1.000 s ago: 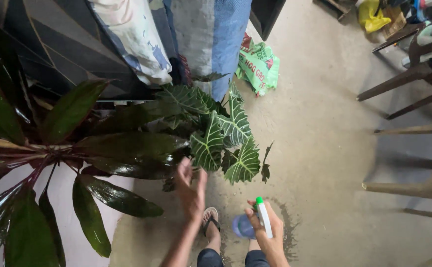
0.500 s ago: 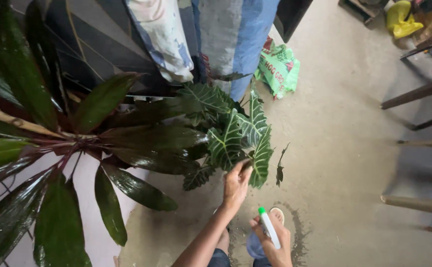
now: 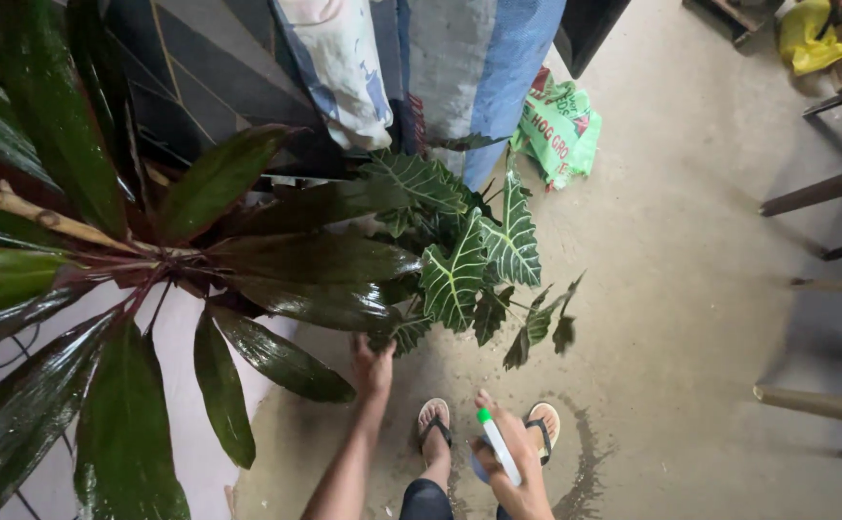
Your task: The person uses a spray bottle to mist the leaves of two potted indoor plants. They repeatedly lift leaves with one hand and spray the undersides and tops with the other, moving around the plants to cover different areas.
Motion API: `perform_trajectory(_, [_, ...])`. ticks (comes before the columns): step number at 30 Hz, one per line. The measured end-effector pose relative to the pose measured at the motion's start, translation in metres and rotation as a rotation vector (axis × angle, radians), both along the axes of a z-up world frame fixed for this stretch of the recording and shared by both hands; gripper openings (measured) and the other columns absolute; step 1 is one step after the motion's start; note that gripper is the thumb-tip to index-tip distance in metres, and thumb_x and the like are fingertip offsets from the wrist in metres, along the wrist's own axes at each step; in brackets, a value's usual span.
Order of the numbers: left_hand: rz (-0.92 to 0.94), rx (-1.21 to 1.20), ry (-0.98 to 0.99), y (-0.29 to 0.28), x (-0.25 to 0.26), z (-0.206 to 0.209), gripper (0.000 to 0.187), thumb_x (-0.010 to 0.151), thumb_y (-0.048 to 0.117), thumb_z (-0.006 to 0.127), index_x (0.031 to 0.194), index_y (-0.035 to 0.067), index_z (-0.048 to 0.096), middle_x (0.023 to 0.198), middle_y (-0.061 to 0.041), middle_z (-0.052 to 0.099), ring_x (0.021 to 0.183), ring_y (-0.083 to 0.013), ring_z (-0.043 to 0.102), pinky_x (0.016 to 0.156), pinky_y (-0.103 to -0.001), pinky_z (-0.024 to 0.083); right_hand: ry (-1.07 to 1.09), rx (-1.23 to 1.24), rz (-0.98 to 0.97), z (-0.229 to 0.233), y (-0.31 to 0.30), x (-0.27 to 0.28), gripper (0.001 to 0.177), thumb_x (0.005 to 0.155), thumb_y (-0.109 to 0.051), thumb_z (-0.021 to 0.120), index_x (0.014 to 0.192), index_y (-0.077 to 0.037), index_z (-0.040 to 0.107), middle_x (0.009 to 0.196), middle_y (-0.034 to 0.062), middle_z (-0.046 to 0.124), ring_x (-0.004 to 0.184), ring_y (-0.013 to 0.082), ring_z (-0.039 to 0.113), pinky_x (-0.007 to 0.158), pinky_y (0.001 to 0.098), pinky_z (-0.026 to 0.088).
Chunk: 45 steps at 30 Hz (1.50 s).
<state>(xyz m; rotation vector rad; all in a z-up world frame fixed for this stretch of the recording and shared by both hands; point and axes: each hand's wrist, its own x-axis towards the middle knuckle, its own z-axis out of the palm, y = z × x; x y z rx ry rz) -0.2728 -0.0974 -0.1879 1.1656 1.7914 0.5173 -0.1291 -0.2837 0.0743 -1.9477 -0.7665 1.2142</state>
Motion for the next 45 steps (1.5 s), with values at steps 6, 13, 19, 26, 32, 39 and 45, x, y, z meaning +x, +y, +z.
perform_trajectory(6, [-0.85,0.529,0.808,0.034,-0.013,-0.099,0.037,0.072,0.056,0.071,0.108,0.063,0.063,0.113,-0.008,0.067,0.101,-0.0338,0.06,0.089,-0.052,0.042,-0.26,0.286,0.028,-0.031,-0.024,0.002,0.04,0.08,-0.015,0.062,0.119,-0.011,0.066,0.114,0.0038,0.07,0.107,0.0207,0.059,0.091,0.0337,0.043])
perform_trajectory(13, [-0.615,0.822,0.339,0.025,-0.001,-0.099,0.045,0.07,0.051,0.077,0.101,0.018,0.073,0.099,-0.011,0.073,0.085,-0.032,0.067,0.074,-0.039,0.051,-0.16,0.18,0.027,-0.034,-0.034,0.004,0.063,0.058,-0.007,0.047,0.117,-0.015,0.069,0.096,-0.0001,0.072,0.09,0.0202,0.051,0.084,0.03,0.042])
perform_trajectory(19, [-0.179,-0.122,-0.341,0.005,0.021,-0.029,0.043,0.075,0.035,0.073,0.112,0.013,0.071,0.105,-0.007,0.07,0.092,-0.0164,0.061,0.071,-0.034,0.047,-0.203,0.186,0.044,-0.017,-0.035,0.004,0.039,0.062,-0.007,0.044,0.097,-0.012,0.063,0.08,0.001,0.064,0.075,0.0202,0.046,0.069,0.0322,0.039])
perform_trajectory(26, [0.204,-0.325,-0.525,0.0,0.044,-0.035,0.023,0.074,0.018,0.075,0.097,0.014,0.073,0.078,-0.001,0.065,0.062,-0.0123,0.052,0.047,-0.029,0.03,-0.321,0.033,0.01,-0.07,-0.053,0.0,0.02,0.073,-0.015,0.061,0.067,-0.015,0.043,0.059,0.0006,0.046,0.064,0.0192,0.047,0.058,0.0344,0.039])
perform_trajectory(32, [0.29,-0.316,-0.566,0.007,0.056,-0.012,0.045,0.071,0.004,0.074,0.116,0.006,0.068,0.11,-0.012,0.071,0.099,-0.0242,0.064,0.078,-0.039,0.05,-0.315,-0.104,0.065,-0.07,-0.076,0.018,0.012,0.077,-0.023,0.063,0.067,-0.021,0.058,0.063,-0.0007,0.059,0.066,0.0217,0.056,0.06,0.0358,0.043])
perform_trajectory(39, [0.316,-0.215,-0.576,-0.013,0.066,-0.001,0.049,0.055,-0.01,0.063,0.1,0.011,0.067,0.076,-0.007,0.065,0.062,-0.0189,0.058,0.042,-0.032,0.042,-0.214,0.276,0.162,-0.052,-0.101,0.025,0.006,0.074,-0.012,0.051,0.076,-0.017,0.054,0.071,-0.0012,0.049,0.067,0.019,0.046,0.062,0.0323,0.036])
perform_trajectory(45, [0.296,-0.303,-0.391,-0.027,0.067,0.036,0.066,0.068,-0.004,0.064,0.122,0.03,0.045,0.138,-0.001,0.041,0.111,-0.0256,0.055,0.065,-0.042,0.053,-0.305,0.066,0.015,-0.06,-0.108,0.019,0.011,0.075,-0.024,0.07,0.066,-0.023,0.063,0.064,-0.0072,0.067,0.068,0.0181,0.059,0.063,0.0322,0.045])
